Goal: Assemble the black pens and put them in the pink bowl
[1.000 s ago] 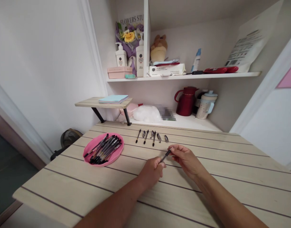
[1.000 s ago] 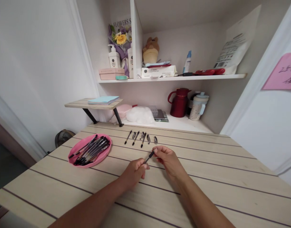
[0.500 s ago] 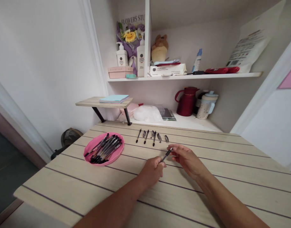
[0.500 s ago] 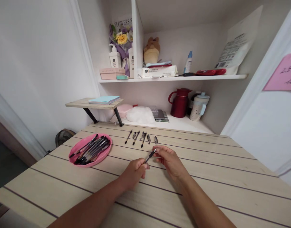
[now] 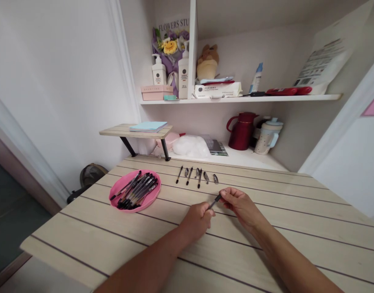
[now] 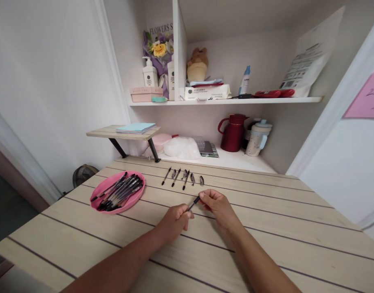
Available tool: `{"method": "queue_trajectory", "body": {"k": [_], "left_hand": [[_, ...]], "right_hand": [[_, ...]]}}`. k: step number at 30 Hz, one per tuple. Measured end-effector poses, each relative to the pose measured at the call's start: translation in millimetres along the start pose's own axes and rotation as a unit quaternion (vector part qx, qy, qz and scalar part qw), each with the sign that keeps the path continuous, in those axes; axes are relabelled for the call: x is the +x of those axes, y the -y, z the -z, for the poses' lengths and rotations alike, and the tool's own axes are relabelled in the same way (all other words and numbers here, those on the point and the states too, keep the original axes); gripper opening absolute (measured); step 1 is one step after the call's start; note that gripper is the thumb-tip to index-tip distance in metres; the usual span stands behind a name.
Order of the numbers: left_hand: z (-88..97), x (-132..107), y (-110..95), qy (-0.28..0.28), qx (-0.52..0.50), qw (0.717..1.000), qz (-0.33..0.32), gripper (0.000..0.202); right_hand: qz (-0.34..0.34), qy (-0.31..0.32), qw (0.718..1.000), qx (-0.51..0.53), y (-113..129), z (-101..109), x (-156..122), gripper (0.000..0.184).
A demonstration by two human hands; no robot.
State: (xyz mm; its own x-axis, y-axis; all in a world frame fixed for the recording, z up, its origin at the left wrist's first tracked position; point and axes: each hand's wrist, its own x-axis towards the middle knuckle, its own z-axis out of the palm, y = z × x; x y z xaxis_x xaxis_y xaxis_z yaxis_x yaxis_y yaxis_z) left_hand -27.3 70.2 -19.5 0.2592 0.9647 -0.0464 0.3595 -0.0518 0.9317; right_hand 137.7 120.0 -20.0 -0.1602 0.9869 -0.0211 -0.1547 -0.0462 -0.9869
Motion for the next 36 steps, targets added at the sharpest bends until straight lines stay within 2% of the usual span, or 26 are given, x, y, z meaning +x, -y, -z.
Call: {"method": "queue_trajectory", "body": {"k": [3, 5, 7, 9, 13, 16, 21, 27, 30, 33, 36], "left_hand": [[0.4, 0.8, 0.1, -0.001, -0.017, 1.000, 0.010, 0.018], [1.3, 2.9, 1.9, -0.011, -0.031, 0.999, 0.020, 0.019], [2.2, 6.2, 5.1, -0.025, -0.053, 0.998, 0.030, 0.020], [3.0, 9.8, 9.0, -0.036, -0.078, 0.996, 0.039, 0.021], [3.0, 15.0, 16.0, -0.037, -0.105, 0.993, 0.050, 0.021], [2.5, 17.0, 19.8, -0.032, -0.111, 0.992, 0.050, 0.020], [2.8, 16.9, 21.2, -0.021, -0.096, 0.994, 0.048, 0.021], [1.2, 11.6, 13.8, -0.017, -0.074, 0.996, 0.049, 0.020], [0.7, 9.0, 10.3, -0.017, -0.064, 0.997, 0.038, 0.020], [1.4, 7.4, 7.7, -0.017, -0.053, 0.998, 0.030, 0.020], [2.4, 6.5, 5.4, -0.013, -0.041, 0.999, 0.029, 0.022]], "right_hand": [[0.015, -0.017, 0.999, -0.035, 1.0, 7.8, 9.4, 0.032], [0.030, -0.077, 0.987, -0.138, 4.3, 14.5, 22.8, 0.035], [0.038, -0.138, 0.951, -0.275, 8.2, 19.2, 41.1, 0.035], [0.041, -0.167, 0.915, -0.365, 10.8, 19.2, 61.3, 0.030], [0.039, -0.191, 0.883, -0.427, 6.8, 5.8, 94.6, 0.022], [0.028, -0.191, 0.877, -0.440, -1.4, -3.3, 107.2, 0.025], [0.006, -0.174, 0.899, -0.401, -5.3, 7.3, 103.6, 0.006], [-0.001, -0.142, 0.955, -0.260, 2.3, 23.2, 61.6, 0.022], [0.015, -0.132, 0.984, -0.116, 5.7, 20.1, 39.6, 0.030], [0.018, -0.125, 0.992, 0.024, 10.8, 12.9, 26.4, 0.038], [0.025, -0.124, 0.991, 0.048, 16.9, 5.9, 21.0, 0.040]]}}
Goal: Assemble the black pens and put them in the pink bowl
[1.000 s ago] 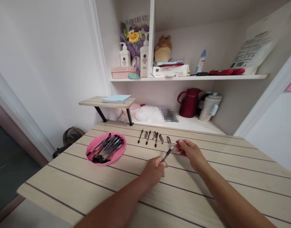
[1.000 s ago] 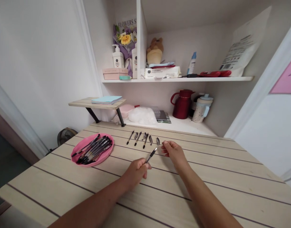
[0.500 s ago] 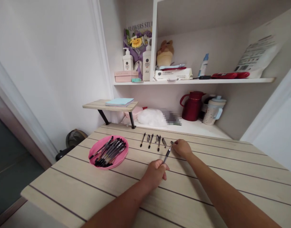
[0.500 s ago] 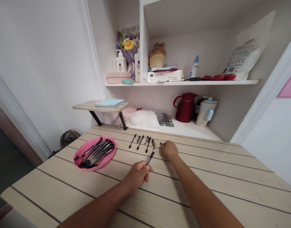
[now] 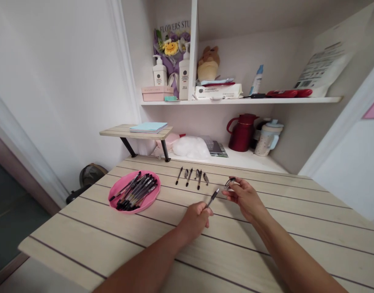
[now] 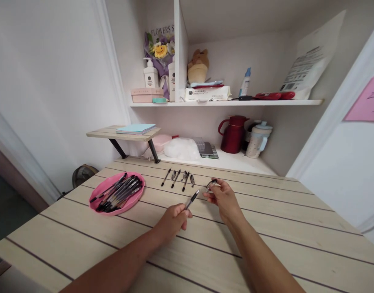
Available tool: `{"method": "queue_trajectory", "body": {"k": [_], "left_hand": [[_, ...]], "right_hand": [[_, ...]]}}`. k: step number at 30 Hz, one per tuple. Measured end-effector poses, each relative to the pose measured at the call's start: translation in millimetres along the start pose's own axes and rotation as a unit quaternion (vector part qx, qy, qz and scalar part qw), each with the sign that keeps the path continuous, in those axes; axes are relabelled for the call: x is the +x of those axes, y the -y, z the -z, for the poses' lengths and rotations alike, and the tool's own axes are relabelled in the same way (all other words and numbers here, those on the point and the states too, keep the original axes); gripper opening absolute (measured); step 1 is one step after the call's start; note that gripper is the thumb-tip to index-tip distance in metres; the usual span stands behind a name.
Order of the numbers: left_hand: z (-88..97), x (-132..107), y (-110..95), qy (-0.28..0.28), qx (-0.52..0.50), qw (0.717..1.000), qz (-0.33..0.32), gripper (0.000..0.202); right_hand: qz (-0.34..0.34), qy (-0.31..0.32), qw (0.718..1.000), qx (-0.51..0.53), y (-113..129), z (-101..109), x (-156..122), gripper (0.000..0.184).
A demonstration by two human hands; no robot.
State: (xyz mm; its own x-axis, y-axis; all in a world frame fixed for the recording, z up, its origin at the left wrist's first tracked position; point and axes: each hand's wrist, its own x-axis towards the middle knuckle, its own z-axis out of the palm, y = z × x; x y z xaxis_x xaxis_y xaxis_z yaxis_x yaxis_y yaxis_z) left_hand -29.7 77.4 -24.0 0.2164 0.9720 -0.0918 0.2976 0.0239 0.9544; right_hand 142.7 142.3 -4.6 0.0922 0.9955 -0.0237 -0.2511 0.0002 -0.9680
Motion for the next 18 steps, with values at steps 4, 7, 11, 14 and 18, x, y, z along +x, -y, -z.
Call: {"method": "queue_trajectory", "body": {"k": [4, 7, 11, 14, 18], "left_hand": [[0.0, -0.8, -2.4, 0.002, 0.012, 1.000, 0.000, 0.021], [-0.7, -0.4, -2.1, -0.001, 0.014, 1.000, -0.002, 0.021], [-0.9, 1.2, 1.1, 0.005, 0.006, 1.000, -0.005, 0.020], [-0.6, 1.7, 3.0, 0.008, 0.002, 1.000, -0.004, 0.019], [-0.2, 0.8, 2.6, 0.009, 0.001, 1.000, -0.010, 0.021]], "right_hand": [[0.028, 0.007, 1.000, 0.000, 3.5, -6.5, -2.7, 0.042], [0.048, 0.023, 0.999, -0.012, 2.0, -10.5, -4.1, 0.045], [0.061, 0.064, 0.995, -0.037, -0.8, -15.6, -9.0, 0.043], [0.046, 0.087, 0.994, -0.056, -1.9, -19.0, -14.0, 0.039], [0.027, 0.104, 0.993, -0.049, -3.4, -22.7, -18.5, 0.038]]}}
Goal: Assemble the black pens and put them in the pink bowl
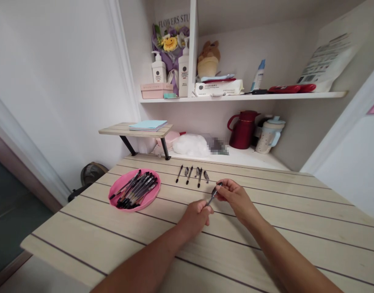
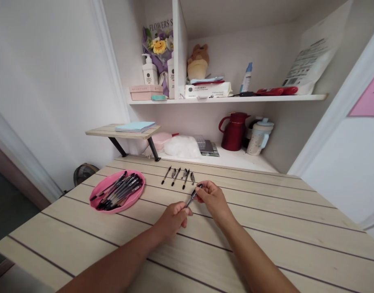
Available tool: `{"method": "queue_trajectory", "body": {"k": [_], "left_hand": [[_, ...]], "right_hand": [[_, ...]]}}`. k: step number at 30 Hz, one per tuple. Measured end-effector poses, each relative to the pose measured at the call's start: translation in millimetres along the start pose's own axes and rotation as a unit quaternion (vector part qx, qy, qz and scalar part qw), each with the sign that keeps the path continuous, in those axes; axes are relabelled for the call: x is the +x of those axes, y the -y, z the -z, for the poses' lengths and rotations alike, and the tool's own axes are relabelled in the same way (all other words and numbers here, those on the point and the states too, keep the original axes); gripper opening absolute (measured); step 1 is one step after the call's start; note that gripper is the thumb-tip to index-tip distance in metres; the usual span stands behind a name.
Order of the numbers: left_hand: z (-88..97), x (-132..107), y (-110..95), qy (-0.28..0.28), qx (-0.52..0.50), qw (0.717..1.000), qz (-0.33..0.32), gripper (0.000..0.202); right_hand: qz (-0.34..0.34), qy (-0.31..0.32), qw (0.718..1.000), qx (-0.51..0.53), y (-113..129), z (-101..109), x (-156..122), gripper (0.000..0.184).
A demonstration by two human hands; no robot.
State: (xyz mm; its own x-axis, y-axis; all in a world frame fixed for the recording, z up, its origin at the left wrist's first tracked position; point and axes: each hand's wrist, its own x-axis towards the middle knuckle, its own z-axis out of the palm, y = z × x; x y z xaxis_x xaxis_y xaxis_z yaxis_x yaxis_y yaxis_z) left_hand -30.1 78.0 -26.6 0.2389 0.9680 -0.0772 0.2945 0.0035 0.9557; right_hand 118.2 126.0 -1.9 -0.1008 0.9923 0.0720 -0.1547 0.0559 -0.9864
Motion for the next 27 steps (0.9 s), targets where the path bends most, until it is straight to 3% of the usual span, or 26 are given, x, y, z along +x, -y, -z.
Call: {"method": "queue_trajectory", "body": {"k": [13, 16, 19, 23, 27], "left_hand": [[-2.3, -2.6, -1.0, -0.028, 0.028, 0.999, -0.021, 0.020], [-2.0, -1.4, -0.6, -0.019, 0.020, 1.000, -0.014, 0.019], [2.2, 1.3, -1.9, -0.050, 0.023, 0.998, -0.032, 0.019], [27.6, 3.0, -10.2, -0.151, 0.090, 0.983, -0.048, 0.023], [87.2, -11.6, -25.5, -0.282, 0.254, 0.923, -0.065, 0.019]], "right_hand": [[-0.006, -0.002, 1.000, 0.010, -2.1, -9.1, -4.5, 0.041], [-0.025, 0.003, 1.000, 0.006, -2.1, -4.6, -3.3, 0.042], [-0.036, -0.015, 0.999, 0.002, -10.8, 7.4, 1.7, 0.044], [-0.038, -0.050, 0.994, -0.094, -33.8, 22.5, 9.9, 0.041], [0.003, -0.018, 0.979, -0.202, -49.6, 26.4, 12.5, 0.033]]}}
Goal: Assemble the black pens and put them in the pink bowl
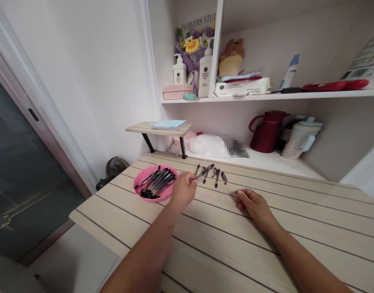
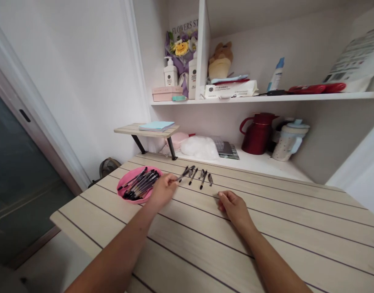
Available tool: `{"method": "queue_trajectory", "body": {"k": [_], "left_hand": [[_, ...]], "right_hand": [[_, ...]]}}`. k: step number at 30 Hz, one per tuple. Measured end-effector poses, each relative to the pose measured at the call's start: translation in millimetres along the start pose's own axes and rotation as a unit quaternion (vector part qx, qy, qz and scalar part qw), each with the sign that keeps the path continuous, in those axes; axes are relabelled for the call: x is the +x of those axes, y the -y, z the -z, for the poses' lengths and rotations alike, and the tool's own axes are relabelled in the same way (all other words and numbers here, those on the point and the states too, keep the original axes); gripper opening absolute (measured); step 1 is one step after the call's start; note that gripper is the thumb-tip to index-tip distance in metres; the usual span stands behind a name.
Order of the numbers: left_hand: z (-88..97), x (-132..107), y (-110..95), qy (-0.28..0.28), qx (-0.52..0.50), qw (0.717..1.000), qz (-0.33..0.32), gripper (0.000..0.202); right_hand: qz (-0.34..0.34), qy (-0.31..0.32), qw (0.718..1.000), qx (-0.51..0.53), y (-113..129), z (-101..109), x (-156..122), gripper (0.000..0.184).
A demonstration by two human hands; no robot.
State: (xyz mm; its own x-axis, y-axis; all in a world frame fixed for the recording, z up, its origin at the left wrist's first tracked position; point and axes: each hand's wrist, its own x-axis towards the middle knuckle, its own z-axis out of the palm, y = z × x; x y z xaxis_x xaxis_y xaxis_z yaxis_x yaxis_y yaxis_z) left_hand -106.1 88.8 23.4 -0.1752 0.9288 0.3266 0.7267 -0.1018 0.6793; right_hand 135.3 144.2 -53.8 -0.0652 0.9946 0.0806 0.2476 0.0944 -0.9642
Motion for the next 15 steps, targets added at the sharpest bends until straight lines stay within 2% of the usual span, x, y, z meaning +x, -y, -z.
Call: {"method": "queue_trajectory", "body": {"k": [2, 4, 6, 8, 11, 15], "left_hand": [[35.3, 7.4, 13.9, -0.071, 0.105, 0.992, 0.021, 0.019], [65.3, 11.5, 29.8, -0.093, 0.193, 0.972, 0.099, 0.021], [84.2, 13.1, 44.8, -0.099, 0.233, 0.953, 0.165, 0.021], [91.6, 13.1, 56.5, -0.095, 0.240, 0.947, 0.192, 0.019], [90.0, 12.7, 63.9, -0.083, 0.229, 0.949, 0.200, 0.015], [80.5, 14.1, 50.7, -0.078, 0.183, 0.966, 0.164, 0.018]], "right_hand": [[0.018, 0.005, 0.999, -0.040, -1.9, -1.5, -0.4, 0.030], [0.026, 0.004, 0.998, -0.055, -2.1, -2.3, -0.6, 0.028], [0.025, 0.002, 0.998, -0.055, -1.9, -2.5, -0.2, 0.027], [0.020, 0.004, 0.998, -0.055, -2.1, -2.2, 0.7, 0.027], [0.017, 0.008, 0.998, -0.063, -3.0, -2.0, 1.5, 0.027], [0.020, 0.003, 0.997, -0.068, -3.6, -2.7, 2.7, 0.027]]}}
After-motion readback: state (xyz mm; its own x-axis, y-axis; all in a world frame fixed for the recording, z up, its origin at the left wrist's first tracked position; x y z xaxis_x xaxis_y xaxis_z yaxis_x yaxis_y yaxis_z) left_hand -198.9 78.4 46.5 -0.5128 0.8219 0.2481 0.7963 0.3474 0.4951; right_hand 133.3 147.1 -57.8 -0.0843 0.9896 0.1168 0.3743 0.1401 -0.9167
